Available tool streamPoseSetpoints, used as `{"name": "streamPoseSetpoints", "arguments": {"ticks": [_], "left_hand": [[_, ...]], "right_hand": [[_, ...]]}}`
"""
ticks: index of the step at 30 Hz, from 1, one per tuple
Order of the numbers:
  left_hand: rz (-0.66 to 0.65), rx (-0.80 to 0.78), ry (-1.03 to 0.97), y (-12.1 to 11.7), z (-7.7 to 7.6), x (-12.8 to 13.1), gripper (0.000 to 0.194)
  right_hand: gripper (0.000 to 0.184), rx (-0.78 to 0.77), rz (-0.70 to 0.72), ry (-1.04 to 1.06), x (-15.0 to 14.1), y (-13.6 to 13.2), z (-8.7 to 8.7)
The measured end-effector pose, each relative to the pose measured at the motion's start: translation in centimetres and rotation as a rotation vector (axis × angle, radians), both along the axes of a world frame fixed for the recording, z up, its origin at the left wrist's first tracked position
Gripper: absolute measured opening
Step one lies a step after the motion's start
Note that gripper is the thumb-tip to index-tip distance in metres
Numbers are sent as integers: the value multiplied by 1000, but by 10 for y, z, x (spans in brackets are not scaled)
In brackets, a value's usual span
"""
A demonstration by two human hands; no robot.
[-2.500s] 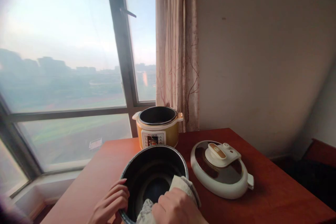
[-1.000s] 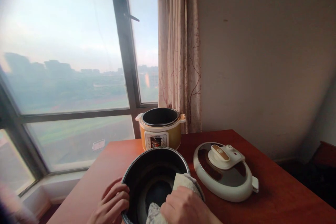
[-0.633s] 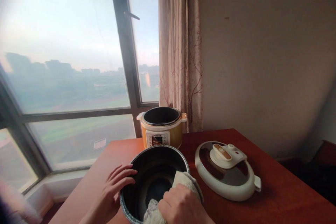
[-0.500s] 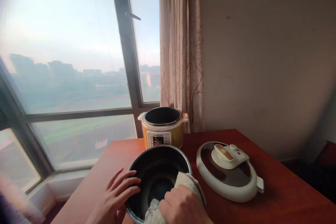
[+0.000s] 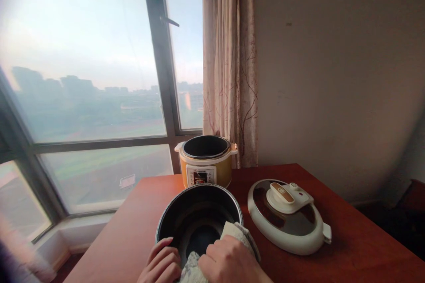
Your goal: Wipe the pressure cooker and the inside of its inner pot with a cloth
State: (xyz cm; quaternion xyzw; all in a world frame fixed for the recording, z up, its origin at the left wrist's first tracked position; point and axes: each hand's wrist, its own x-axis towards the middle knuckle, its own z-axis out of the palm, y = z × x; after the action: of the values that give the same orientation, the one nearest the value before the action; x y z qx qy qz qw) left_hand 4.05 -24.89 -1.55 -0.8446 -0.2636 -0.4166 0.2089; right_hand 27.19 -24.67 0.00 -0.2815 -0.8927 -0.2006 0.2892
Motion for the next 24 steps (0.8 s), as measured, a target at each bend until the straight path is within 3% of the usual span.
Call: {"name": "streamPoseSetpoints", "arguments": {"ticks": [3, 8, 14, 19, 24], "left_hand": [[-39, -101, 89, 4, 3, -22, 27], [55, -141, 83, 22, 7, -55, 26], [125, -143, -52, 42, 3, -64, 31], [201, -80, 3, 22, -2, -61, 27], [103, 5, 115, -9, 1, -30, 21]], "right_hand": [[24, -85, 19, -80, 10, -2, 10], [25, -195, 10, -123, 23, -7, 29], [30, -92, 44, -110, 13, 0, 6], [28, -16, 38, -20, 6, 3, -10], [30, 20, 9, 54, -1, 0, -9]]}}
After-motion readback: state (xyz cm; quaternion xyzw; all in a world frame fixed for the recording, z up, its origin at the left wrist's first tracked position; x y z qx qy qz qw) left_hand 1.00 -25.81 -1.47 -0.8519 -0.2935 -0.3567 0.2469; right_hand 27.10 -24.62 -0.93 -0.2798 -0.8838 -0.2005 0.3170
